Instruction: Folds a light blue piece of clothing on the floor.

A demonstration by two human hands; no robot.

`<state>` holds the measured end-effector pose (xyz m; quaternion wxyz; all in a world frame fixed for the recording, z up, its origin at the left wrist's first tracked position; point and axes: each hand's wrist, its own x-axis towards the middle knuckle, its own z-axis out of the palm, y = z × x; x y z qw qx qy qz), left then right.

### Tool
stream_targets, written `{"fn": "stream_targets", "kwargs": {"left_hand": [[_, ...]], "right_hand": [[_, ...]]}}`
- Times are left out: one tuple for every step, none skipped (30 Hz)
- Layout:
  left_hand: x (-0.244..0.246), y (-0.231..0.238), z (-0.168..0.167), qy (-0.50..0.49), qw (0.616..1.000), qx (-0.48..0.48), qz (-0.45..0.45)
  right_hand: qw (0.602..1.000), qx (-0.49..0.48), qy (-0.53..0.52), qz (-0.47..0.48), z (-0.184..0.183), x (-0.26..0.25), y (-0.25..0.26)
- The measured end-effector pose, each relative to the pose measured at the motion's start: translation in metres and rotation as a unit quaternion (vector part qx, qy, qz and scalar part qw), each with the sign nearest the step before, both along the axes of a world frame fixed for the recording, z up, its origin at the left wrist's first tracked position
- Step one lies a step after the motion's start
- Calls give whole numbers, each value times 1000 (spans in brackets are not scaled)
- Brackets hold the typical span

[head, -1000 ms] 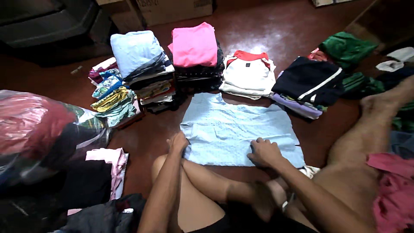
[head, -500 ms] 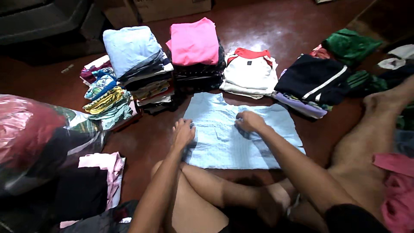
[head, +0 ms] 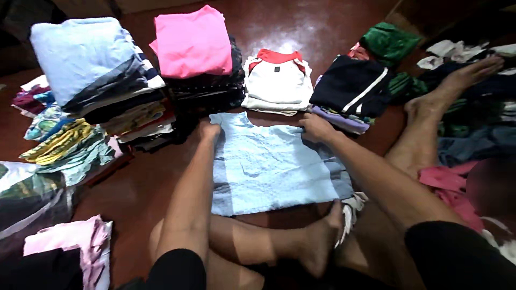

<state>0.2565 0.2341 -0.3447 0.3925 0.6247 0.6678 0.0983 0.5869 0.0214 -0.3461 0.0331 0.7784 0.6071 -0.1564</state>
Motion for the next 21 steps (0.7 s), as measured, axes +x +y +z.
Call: {"fn": "stream_targets", "kwargs": {"left_hand": [[0,5,1,-25,1000,-16,-4],[-2,11,6,-58,998,-22,-7],[-6,14,13,-97,995,-16,-15],[-12,15,21,-130,991,-5,-27],[-20,17,27,-161,986,9,-40],[-29,18,31,-189,980,27,-59],[-39,18,34,-214,972,43,-85],[-50,15,39,-239,962,56,-118],[-60,10,46,-259,952,60,-153],[-69,2,53,-269,943,59,-189],[-79,-8,61,-269,936,60,-220],[-88,-20,67,-265,931,60,-245],[-99,-33,71,-257,927,55,-268],[-111,-47,73,-246,923,44,-293],[-122,-59,72,-230,919,35,-320],[-132,-71,68,-211,918,28,-336],[-138,-80,60,-191,918,25,-347],[-144,-85,47,-164,919,23,-359],[-148,-87,34,-130,920,24,-369],[-152,-88,23,-98,919,30,-380],[-154,-89,17,-76,918,38,-387]], "right_hand": [[1000,11,14,24,4,3,-3],[999,21,23,43,11,6,-5],[998,27,27,54,18,8,-8],[998,24,20,59,25,10,-12],[997,25,8,66,31,12,-17],[996,37,-2,79,35,15,-25],[994,54,-13,93,37,18,-33],[992,72,-16,102,39,21,-44],[990,90,-22,105,40,23,-55],[987,114,-23,108,43,25,-66],[983,142,-21,112,45,24,-78],[979,166,-18,116,47,23,-90],[978,176,-11,115,48,19,-103],[979,175,-4,108,48,14,-118],[980,172,-1,99,46,9,-130],[982,170,2,89,42,3,-143],[984,163,5,76,36,-4,-155],[986,152,10,63,29,-9,-166],[988,141,17,52,20,-14,-176],[991,129,26,35,9,-16,-185],[993,116,36,11,-3,-18,-191]]}}
